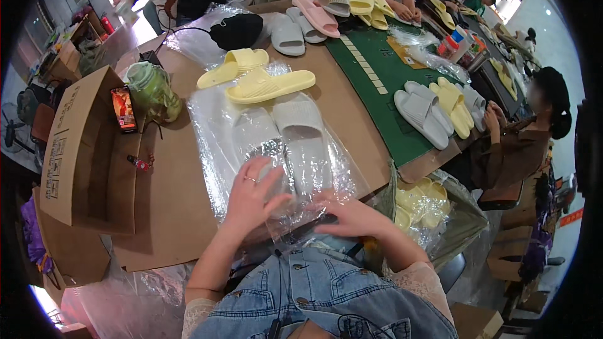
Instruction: The person packs pairs of plastic slippers into clear plastic bags. They pick up slippers of various colors, including yellow, white, and black, from a table, place them into bags, and then put the packaged pairs into a large green sack. The process is repetitive and involves handling multiple pairs of slippers.
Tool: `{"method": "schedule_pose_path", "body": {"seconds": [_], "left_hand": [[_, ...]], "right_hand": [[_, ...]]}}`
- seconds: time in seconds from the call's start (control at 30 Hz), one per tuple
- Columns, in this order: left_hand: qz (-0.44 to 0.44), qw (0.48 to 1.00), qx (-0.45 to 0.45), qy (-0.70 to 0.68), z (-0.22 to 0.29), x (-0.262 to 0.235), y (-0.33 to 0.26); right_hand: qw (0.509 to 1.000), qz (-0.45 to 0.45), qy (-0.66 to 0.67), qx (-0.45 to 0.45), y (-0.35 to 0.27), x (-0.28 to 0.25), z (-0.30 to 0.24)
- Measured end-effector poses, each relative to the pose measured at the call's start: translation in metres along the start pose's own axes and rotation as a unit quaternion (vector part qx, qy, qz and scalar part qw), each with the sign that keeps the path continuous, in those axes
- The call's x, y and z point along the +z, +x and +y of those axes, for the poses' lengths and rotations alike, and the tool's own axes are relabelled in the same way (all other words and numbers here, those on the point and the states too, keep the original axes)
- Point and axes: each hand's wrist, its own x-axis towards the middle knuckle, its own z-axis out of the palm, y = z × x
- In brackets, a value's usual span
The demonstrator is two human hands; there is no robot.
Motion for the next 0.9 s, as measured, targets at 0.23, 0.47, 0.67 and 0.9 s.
{"method": "schedule_pose_path", "body": {"seconds": [0.23,0.47,0.67,0.9], "left_hand": [[-0.025,0.999,-0.017,0.042,-0.033,0.01,-0.018],[-0.008,1.0,-0.023,-0.009,-0.048,0.018,-0.029],[0.064,0.995,-0.011,-0.077,-0.063,0.024,-0.035],[0.106,0.986,-0.043,-0.119,-0.064,0.025,-0.037]], "right_hand": [[0.967,0.021,0.254,0.018,-0.003,-0.071,-0.035],[0.965,0.235,-0.039,0.107,0.106,-0.027,-0.001],[0.937,0.25,-0.178,0.167,0.147,0.046,0.057],[0.93,0.266,-0.197,0.16,0.15,0.05,0.055]]}}
